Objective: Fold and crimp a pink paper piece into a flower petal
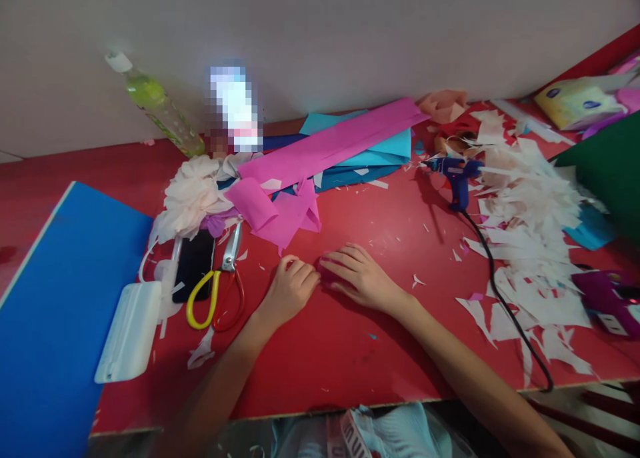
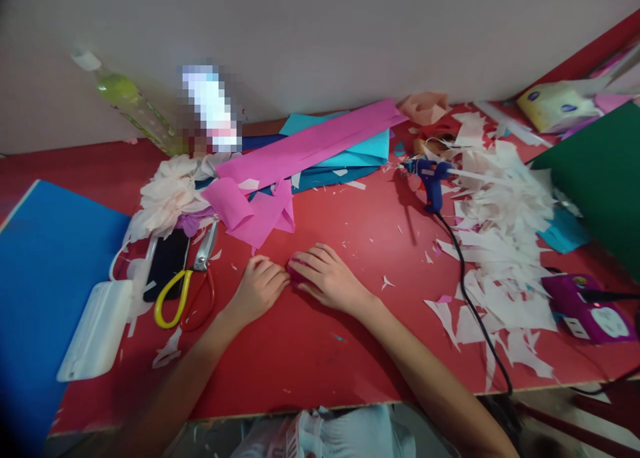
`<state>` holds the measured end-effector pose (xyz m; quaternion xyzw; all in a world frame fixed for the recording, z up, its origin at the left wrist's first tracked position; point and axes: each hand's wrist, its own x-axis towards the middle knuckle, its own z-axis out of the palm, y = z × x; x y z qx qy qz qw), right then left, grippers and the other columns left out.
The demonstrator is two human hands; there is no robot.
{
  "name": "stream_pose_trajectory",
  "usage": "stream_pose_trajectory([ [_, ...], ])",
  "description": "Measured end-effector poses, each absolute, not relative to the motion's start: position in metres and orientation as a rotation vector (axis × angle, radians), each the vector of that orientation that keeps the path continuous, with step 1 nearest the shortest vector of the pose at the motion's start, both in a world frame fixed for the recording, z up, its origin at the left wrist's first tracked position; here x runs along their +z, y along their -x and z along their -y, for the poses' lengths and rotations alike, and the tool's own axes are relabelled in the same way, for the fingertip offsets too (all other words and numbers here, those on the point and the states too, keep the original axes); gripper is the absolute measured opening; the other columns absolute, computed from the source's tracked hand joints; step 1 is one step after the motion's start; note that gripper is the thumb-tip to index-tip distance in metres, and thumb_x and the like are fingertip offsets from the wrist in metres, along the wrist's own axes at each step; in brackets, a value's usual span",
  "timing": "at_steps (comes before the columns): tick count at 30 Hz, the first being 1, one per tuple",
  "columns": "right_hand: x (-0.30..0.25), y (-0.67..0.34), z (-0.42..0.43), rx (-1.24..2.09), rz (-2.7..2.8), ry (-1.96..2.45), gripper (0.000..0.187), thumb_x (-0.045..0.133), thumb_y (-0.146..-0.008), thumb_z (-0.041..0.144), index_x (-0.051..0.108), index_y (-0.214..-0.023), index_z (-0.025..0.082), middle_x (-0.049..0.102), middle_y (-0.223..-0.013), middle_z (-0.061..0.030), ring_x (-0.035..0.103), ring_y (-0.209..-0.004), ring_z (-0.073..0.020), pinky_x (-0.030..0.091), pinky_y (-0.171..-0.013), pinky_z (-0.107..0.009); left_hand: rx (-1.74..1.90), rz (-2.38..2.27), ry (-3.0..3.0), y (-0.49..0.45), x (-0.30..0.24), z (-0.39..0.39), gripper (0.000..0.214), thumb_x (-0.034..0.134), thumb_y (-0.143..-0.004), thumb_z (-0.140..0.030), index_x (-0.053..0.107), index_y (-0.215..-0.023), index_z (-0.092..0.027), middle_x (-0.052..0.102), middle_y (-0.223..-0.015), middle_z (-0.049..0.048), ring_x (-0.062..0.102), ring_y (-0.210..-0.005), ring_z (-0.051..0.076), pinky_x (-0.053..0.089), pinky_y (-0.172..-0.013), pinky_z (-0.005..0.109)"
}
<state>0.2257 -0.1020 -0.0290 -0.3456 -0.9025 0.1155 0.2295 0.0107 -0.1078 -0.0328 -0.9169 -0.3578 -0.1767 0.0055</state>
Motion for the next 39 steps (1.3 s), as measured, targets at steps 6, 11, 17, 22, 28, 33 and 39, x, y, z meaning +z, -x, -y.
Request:
stream_pose_trajectory([
  [6, -0.034, -0.225, 0.101, 0.328, 2.593, 1.047, 0.048, 0.049, -0.090, 0.040, 0.050, -0.131, 0.016, 0.048, -0.139, -0.0120, 0.044, -0.124, -0.0273, 0.031, -0.106, -0.050, -0.517, 1.140, 2.885, -0.012, -0.032, 0.108, 0.013, 0.047, -0.089, -0.013, 0.059, -0.088, -0.018, 0.063, -0.083, 0.0020, 0.052, -0.082, 0.017, 0.037, -0.090, 0.038],
  [11, -0.033, -0.226, 0.101, 0.320, 2.608, 1.085, 0.051, 0.050, -0.089, 0.043, 0.050, -0.133, 0.016, 0.045, -0.142, -0.0140, 0.042, -0.127, -0.0280, 0.031, -0.107, -0.051, -0.507, 1.190, 2.903, -0.013, -0.028, 0.109, 0.013, 0.047, -0.090, -0.016, 0.060, -0.087, -0.019, 0.064, -0.085, 0.0020, 0.053, -0.083, 0.018, 0.036, -0.092, 0.039],
  [17, -0.033, -0.228, 0.102, 0.309, 2.629, 1.132, 0.054, 0.049, -0.089, 0.044, 0.047, -0.135, 0.015, 0.041, -0.144, -0.0153, 0.039, -0.130, -0.0290, 0.030, -0.108, -0.050, -0.521, 1.294, 2.885, -0.015, -0.027, 0.111, 0.009, 0.050, -0.088, -0.018, 0.059, -0.086, -0.019, 0.064, -0.084, 0.0022, 0.052, -0.083, 0.018, 0.036, -0.089, 0.039],
  [22, -0.034, -0.230, 0.103, 0.287, 2.665, 1.193, 0.062, 0.048, -0.089, 0.047, 0.040, -0.140, 0.014, 0.035, -0.148, -0.0156, 0.034, -0.134, -0.0301, 0.026, -0.110, -0.050, -0.496, 1.332, 2.821, -0.019, -0.027, 0.114, 0.012, 0.048, -0.089, -0.016, 0.057, -0.081, -0.018, 0.062, -0.078, 0.0021, 0.051, -0.078, 0.018, 0.036, -0.082, 0.037],
  [28, -0.038, -0.233, 0.106, 0.196, 2.644, 1.277, 0.072, 0.042, -0.088, 0.057, 0.029, -0.146, 0.016, 0.026, -0.152, -0.0150, 0.026, -0.138, -0.0303, 0.022, -0.111, -0.052, -0.443, 1.398, 2.827, -0.020, -0.026, 0.114, 0.012, 0.048, -0.090, -0.017, 0.057, -0.082, -0.019, 0.062, -0.078, 0.0019, 0.050, -0.078, 0.018, 0.035, -0.083, 0.038],
  [33, -0.039, -0.236, 0.108, 0.146, 2.611, 1.344, 0.079, 0.036, -0.087, 0.064, 0.021, -0.148, 0.015, 0.026, -0.152, -0.0147, 0.021, -0.141, -0.0295, 0.016, -0.112, -0.054, -0.446, 1.452, 2.850, -0.020, -0.026, 0.114, 0.010, 0.050, -0.090, -0.018, 0.056, -0.081, -0.019, 0.061, -0.077, 0.0012, 0.051, -0.076, 0.018, 0.034, -0.082, 0.038],
  [39, -0.028, -0.230, 0.109, 0.155, 2.606, 1.278, 0.070, 0.037, -0.092, 0.053, 0.017, -0.149, 0.018, 0.023, -0.153, -0.0124, 0.019, -0.141, -0.0291, 0.015, -0.111, -0.055, -0.448, 1.437, 2.843, -0.020, -0.029, 0.114, 0.010, 0.050, -0.089, -0.017, 0.057, -0.082, -0.018, 0.062, -0.079, 0.0036, 0.051, -0.078, 0.020, 0.036, -0.080, 0.038],
])
